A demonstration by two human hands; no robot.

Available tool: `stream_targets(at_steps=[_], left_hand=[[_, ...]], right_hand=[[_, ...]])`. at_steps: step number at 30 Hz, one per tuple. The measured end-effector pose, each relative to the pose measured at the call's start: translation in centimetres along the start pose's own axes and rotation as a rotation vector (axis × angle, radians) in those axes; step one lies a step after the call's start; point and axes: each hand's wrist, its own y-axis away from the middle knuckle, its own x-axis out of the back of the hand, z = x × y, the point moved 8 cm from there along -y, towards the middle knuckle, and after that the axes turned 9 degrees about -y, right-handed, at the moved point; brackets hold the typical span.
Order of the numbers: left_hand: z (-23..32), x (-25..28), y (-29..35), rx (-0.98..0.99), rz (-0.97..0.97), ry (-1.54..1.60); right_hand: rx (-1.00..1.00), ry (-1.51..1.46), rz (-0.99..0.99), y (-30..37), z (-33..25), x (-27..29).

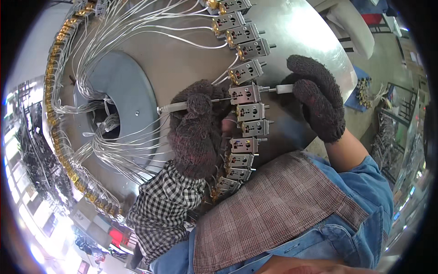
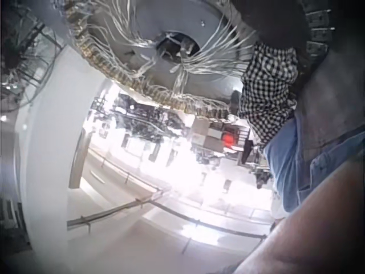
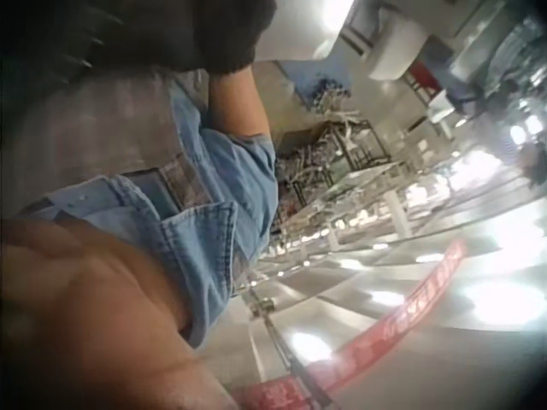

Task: Manual assembly and wiring of a large circular electronic component using a handheld tool.

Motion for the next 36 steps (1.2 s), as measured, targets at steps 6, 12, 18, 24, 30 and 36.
stream_targets(at_steps=[6,12,18,24,30,36], left_hand=[[1.5,-0.2,0.5,-0.212,0.037,-1.193],[2.2,-0.7,0.4,-0.351,0.054,-1.089],[2.0,-0.1,0.3,-0.307,0.059,-1.197],[-0.1,1.6,0.0,0.017,0.085,-0.108],[0.8,1.3,0.1,-0.094,0.078,-0.570],[1.2,1.4,0.3,-0.229,0.099,-0.583]], right_hand=[[-0.021,-0.172,-0.013,0.2,0.2,-0.2],[0.070,-0.046,-0.055,0.1,-0.4,-0.4],[0.081,0.172,-0.026,0.0,-1.2,-0.5],[0.125,0.179,-0.056,0.1,-0.4,0.2],[-0.098,0.074,-0.016,0.2,-0.3,-0.3],[0.203,0.236,-0.071,-0.2,-1.6,-0.1]])
